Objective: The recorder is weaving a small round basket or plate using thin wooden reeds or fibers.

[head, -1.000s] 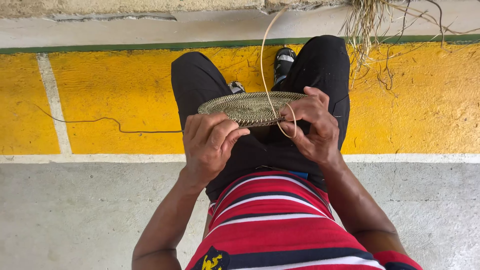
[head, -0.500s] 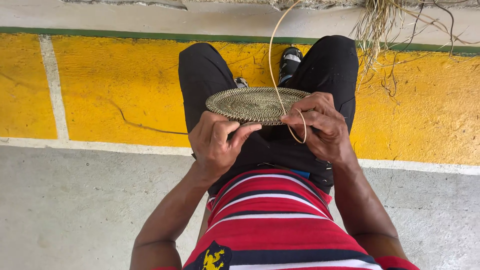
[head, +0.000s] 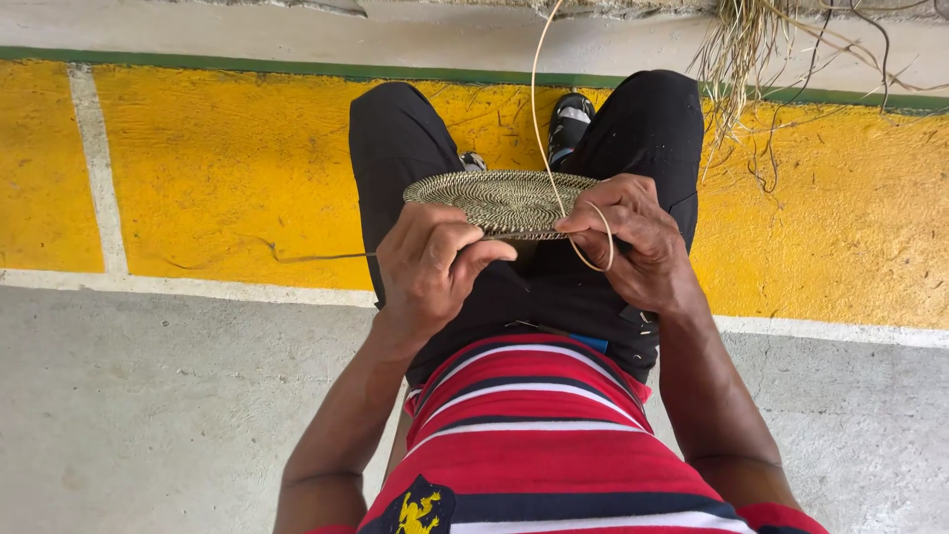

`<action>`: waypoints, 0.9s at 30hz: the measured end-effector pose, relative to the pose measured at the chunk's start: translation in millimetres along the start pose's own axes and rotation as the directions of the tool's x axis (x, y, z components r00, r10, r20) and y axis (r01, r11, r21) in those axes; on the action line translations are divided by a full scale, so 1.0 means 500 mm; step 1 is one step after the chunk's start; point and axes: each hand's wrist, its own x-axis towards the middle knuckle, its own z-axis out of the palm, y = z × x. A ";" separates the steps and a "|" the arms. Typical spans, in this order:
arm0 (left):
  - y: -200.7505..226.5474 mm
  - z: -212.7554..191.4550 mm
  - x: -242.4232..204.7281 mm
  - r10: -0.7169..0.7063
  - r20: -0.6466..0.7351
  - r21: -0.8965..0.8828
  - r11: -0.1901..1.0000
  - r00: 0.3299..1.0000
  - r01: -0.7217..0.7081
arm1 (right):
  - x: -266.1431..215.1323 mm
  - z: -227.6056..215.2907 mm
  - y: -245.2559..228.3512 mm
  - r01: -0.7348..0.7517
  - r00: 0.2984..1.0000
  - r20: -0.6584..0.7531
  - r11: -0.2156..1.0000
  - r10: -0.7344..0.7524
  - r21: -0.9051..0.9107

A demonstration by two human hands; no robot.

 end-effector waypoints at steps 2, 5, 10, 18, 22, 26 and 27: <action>-0.003 -0.010 0.002 0.019 0.061 -0.025 1.000 0.998 -0.017 | 0.003 -0.002 -0.001 -0.007 1.000 0.025 1.000 0.007 0.000; -0.001 -0.020 0.008 0.008 0.108 -0.043 0.999 0.994 -0.003 | 0.003 -0.004 -0.015 -0.016 0.997 0.075 1.000 0.015 0.005; -0.009 -0.017 0.027 0.090 0.131 0.084 0.991 0.987 -0.101 | 0.014 -0.009 -0.022 -0.011 0.996 0.091 0.999 0.015 -0.044; -0.002 -0.003 0.036 0.063 0.181 0.150 0.984 0.982 -0.091 | 0.005 0.010 0.000 -0.045 0.999 -0.007 0.999 0.045 -0.029; 0.007 0.017 0.029 0.048 0.183 0.114 0.991 0.982 -0.069 | -0.008 0.009 0.010 -0.031 0.993 -0.111 0.999 0.029 -0.015; -0.005 0.021 0.044 0.040 0.187 0.090 0.994 0.982 -0.058 | -0.005 -0.013 0.025 -0.087 0.990 -0.112 0.996 0.086 -0.009; -0.007 0.022 0.048 0.044 0.192 0.087 0.994 0.980 -0.062 | -0.003 -0.016 0.032 -0.109 0.989 -0.093 0.994 0.111 0.024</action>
